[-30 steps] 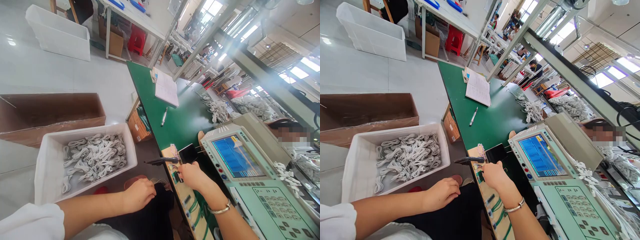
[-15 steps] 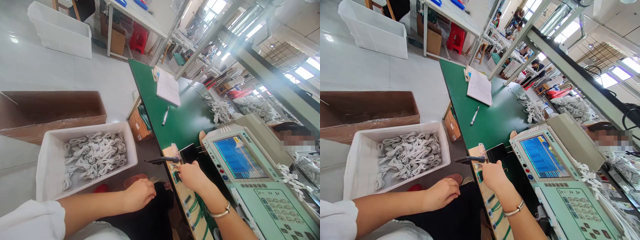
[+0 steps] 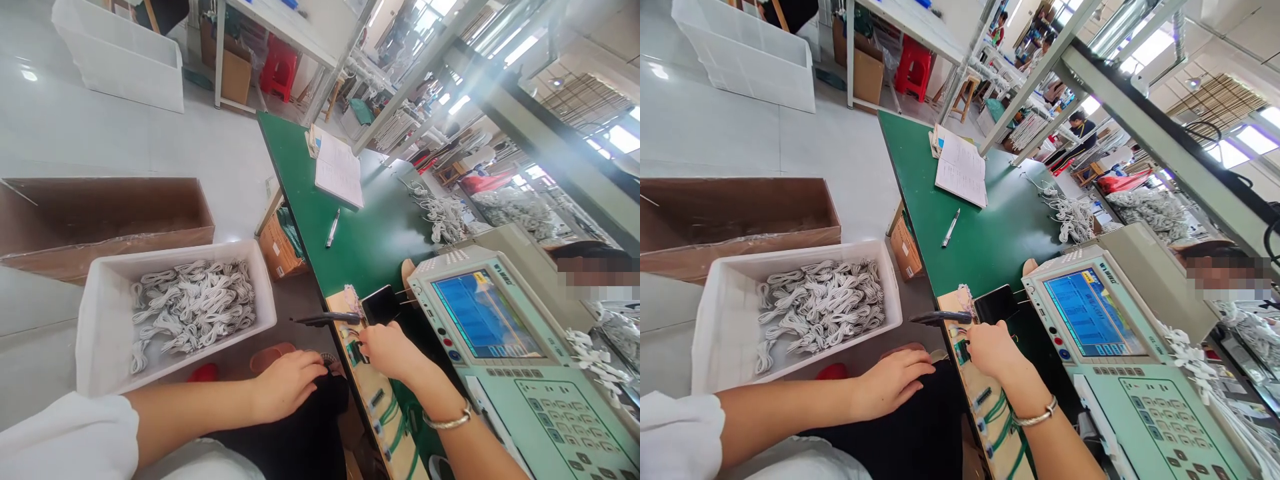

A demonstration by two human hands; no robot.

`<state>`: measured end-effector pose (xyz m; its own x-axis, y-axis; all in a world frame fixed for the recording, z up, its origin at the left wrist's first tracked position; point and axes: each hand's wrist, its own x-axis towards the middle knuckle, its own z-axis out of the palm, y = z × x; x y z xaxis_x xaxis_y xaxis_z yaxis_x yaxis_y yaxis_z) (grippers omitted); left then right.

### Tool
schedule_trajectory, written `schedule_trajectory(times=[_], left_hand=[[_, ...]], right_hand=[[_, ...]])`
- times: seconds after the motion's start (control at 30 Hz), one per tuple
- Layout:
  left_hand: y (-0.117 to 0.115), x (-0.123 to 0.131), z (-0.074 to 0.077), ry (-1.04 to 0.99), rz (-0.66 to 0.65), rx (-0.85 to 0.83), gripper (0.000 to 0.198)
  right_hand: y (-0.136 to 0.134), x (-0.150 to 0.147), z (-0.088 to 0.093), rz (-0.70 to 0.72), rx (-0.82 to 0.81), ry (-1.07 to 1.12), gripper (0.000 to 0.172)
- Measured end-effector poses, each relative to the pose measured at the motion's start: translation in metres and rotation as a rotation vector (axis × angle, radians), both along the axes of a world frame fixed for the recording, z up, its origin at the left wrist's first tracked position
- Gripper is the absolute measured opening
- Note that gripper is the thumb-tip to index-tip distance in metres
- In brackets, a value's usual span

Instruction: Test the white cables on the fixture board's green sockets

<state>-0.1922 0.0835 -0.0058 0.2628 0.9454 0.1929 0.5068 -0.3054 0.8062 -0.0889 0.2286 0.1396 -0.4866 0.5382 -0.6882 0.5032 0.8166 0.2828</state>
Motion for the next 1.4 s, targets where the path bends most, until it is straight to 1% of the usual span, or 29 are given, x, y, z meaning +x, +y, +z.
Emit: schedule_trajectory(times=[0.1, 0.17, 0.27, 0.37, 0.5, 0.6, 0.77, 0.9, 0.97, 1.03, 1.13, 1.2, 1.27, 1.33, 1.4], left_hand=[[0.01, 0.005, 0.014, 0.087, 0.011, 0.134, 0.043], [0.017, 0.01, 0.021, 0.165, 0.01, 0.196, 0.044], [0.023, 0.016, 0.028, 0.278, 0.036, 0.23, 0.042], [0.024, 0.018, 0.034, 0.375, 0.052, 0.253, 0.042], [0.023, 0.02, 0.036, 0.467, 0.069, 0.273, 0.044], [0.023, 0.025, 0.035, 0.508, 0.081, 0.246, 0.047], [0.025, 0.034, 0.037, 0.527, 0.086, 0.217, 0.048], [0.022, 0.032, 0.041, 0.527, 0.078, 0.226, 0.048], [0.017, 0.028, 0.041, 0.498, 0.053, 0.22, 0.048], [0.012, 0.023, 0.038, 0.456, 0.03, 0.195, 0.049], [0.007, 0.019, 0.032, 0.409, 0.019, 0.147, 0.054], [0.006, 0.019, 0.028, 0.405, 0.02, 0.122, 0.06], [0.006, 0.021, 0.024, 0.414, 0.018, 0.106, 0.064], [0.007, 0.024, 0.021, 0.427, 0.021, 0.096, 0.066], [0.007, 0.027, 0.019, 0.44, 0.034, 0.092, 0.068]], right_hand=[[0.002, 0.003, 0.001, -0.036, 0.002, 0.027, 0.021], [0.004, 0.005, 0.0, -0.066, 0.006, 0.045, 0.021], [0.004, 0.009, -0.001, -0.103, 0.016, 0.078, 0.018], [0.002, 0.014, -0.003, -0.125, 0.021, 0.118, 0.017], [-0.001, 0.02, -0.003, -0.144, 0.028, 0.172, 0.017], [-0.002, 0.025, -0.001, -0.128, -0.003, 0.229, 0.021], [-0.001, 0.036, 0.002, -0.096, 0.047, 0.27, 0.029], [-0.003, 0.043, 0.006, -0.085, 0.09, 0.252, 0.029], [-0.006, 0.045, 0.009, -0.097, 0.098, 0.259, 0.026], [-0.01, 0.047, 0.009, -0.149, 0.059, 0.293, 0.023], [-0.014, 0.05, 0.005, -0.321, -0.076, 0.379, 0.022], [-0.014, 0.053, -0.003, -0.458, -0.137, 0.44, 0.019], [-0.013, 0.056, -0.012, -0.574, -0.163, 0.486, 0.018], [-0.012, 0.058, -0.021, -0.646, -0.182, 0.503, 0.016], [-0.01, 0.059, -0.028, -0.674, -0.187, 0.504, 0.013]])
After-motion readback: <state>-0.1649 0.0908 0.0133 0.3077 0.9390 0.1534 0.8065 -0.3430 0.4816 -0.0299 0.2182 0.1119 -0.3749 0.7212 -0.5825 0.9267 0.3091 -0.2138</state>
